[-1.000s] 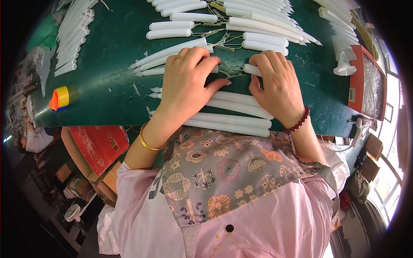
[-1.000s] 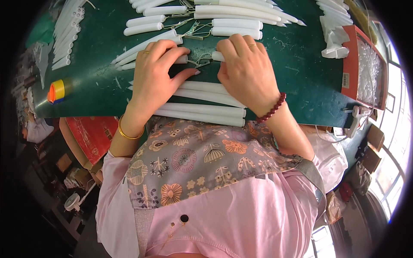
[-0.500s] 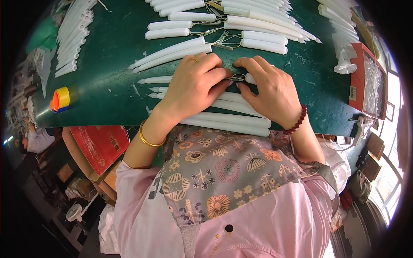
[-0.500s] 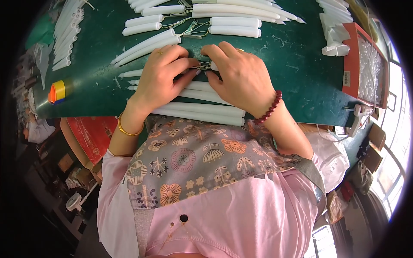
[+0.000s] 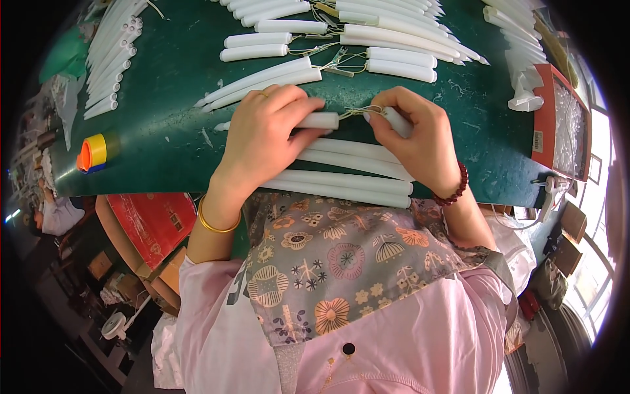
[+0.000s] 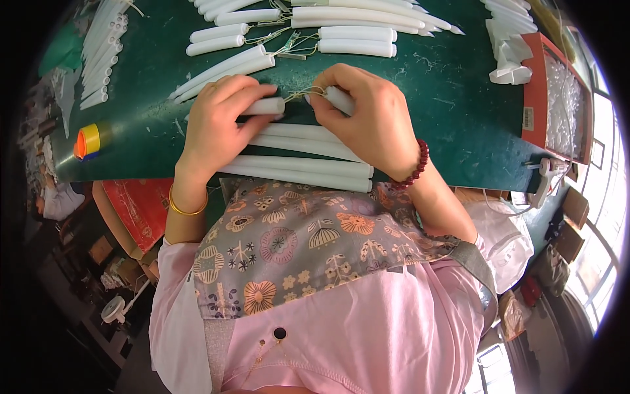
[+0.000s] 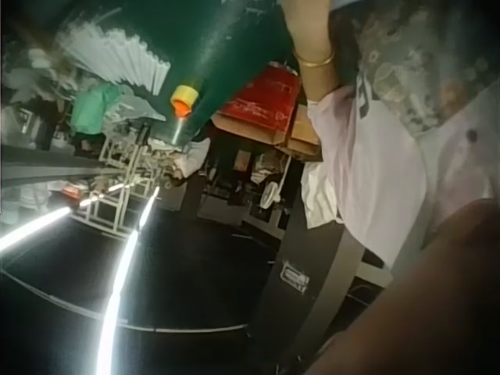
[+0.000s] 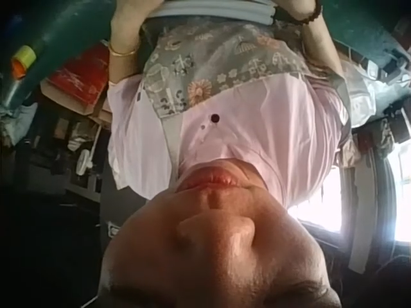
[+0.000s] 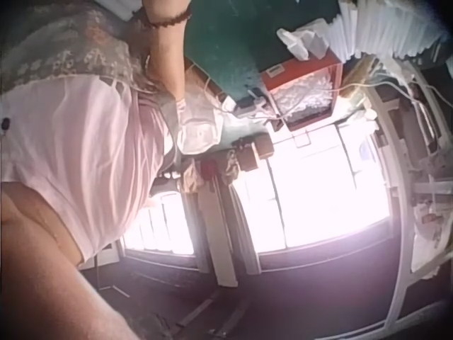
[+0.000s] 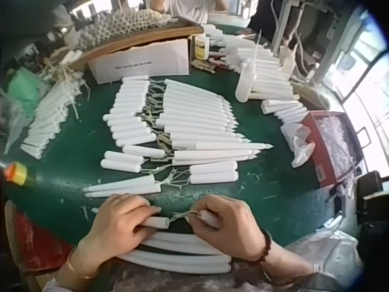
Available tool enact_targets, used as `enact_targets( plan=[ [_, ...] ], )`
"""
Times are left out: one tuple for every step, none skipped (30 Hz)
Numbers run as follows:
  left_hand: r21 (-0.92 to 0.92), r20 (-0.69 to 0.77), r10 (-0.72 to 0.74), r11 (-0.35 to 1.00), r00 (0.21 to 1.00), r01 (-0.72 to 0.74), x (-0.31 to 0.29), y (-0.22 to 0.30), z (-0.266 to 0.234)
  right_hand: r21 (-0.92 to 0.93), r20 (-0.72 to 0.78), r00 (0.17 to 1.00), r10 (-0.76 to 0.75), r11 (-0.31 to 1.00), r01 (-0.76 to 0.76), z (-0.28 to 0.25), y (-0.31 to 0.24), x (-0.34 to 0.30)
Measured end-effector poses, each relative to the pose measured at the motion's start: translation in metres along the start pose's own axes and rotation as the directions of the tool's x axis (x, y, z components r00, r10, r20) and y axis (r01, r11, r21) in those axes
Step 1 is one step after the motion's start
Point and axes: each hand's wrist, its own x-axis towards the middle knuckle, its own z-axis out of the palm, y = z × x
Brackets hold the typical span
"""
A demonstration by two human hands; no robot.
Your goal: Assembling plastic tube components on a factory production line using adhesive.
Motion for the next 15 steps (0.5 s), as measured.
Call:
enact_targets(
  plan=[
    [0.001, 0.000, -0.002, 1.000, 1.000, 0.002, -0.002, 0.001, 0.000, 0.115, 0.017, 0.996, 0.086, 0.989, -0.088, -0.002, -0.003, 0.000],
    [-0.022, -0.029, -0.008, 1.000, 1.000, 0.007, -0.004, 0.002, 0.001, 0.115, 0.020, 0.996, 0.085, 0.990, -0.086, -0.003, -0.006, 0.001],
    [-0.046, -0.058, -0.015, 0.999, 0.998, 0.012, -0.007, 0.003, 0.000, 0.197, 0.057, 0.989, 0.136, 0.970, -0.144, -0.004, -0.011, 0.001],
    [-0.045, -0.059, -0.016, 0.999, 0.998, 0.013, -0.007, 0.006, -0.001, 0.275, 0.098, 0.978, 0.183, 0.940, -0.204, -0.003, -0.014, 0.001],
    [-0.054, -0.047, -0.078, 0.996, 0.996, 0.076, -0.006, 0.012, -0.002, 0.274, 0.100, 0.978, 0.183, 0.940, -0.204, -0.003, -0.015, 0.001],
    [-0.063, -0.033, -0.139, 0.989, 0.990, 0.137, -0.006, 0.014, -0.003, 0.298, 0.105, 0.973, 0.205, 0.927, -0.227, -0.003, -0.016, 0.001],
    [-0.064, -0.034, -0.139, 0.988, 0.990, 0.137, -0.006, 0.014, -0.002, 0.321, 0.110, 0.968, 0.227, 0.913, -0.251, -0.003, -0.017, 0.001],
    [-0.046, -0.044, -0.132, 0.990, 0.990, 0.130, -0.007, 0.014, -0.002, 0.321, 0.110, 0.968, 0.226, 0.913, -0.250, -0.003, -0.017, 0.000],
    [-0.029, -0.053, -0.124, 0.992, 0.991, 0.123, -0.007, 0.014, -0.002, 0.322, 0.110, 0.966, 0.234, 0.911, -0.257, -0.003, -0.017, -0.001],
    [-0.028, -0.054, -0.124, 0.992, 0.991, 0.122, -0.007, 0.014, -0.003, 0.322, 0.109, 0.964, 0.242, 0.909, -0.264, -0.002, -0.017, -0.002],
    [-0.020, -0.066, -0.118, 0.993, 0.991, 0.117, -0.007, 0.016, -0.002, 0.322, 0.109, 0.964, 0.242, 0.909, -0.265, -0.002, -0.017, -0.002],
    [-0.012, -0.079, -0.113, 0.994, 0.991, 0.112, -0.007, 0.017, -0.002, 0.336, 0.118, 0.961, 0.249, 0.901, -0.275, -0.002, -0.019, -0.003],
    [-0.012, -0.079, -0.112, 0.994, 0.991, 0.111, -0.006, 0.017, -0.003, 0.349, 0.126, 0.958, 0.256, 0.893, -0.285, -0.002, -0.019, -0.003],
    [0.000, -0.071, -0.114, 0.993, 0.991, 0.114, -0.006, 0.017, -0.003, 0.349, 0.127, 0.958, 0.258, 0.892, -0.286, -0.001, -0.018, -0.003],
    [0.011, -0.064, -0.116, 0.993, 0.991, 0.117, -0.005, 0.017, -0.003, 0.366, 0.122, 0.959, 0.254, 0.887, -0.281, -0.001, -0.016, -0.002]
  ],
)
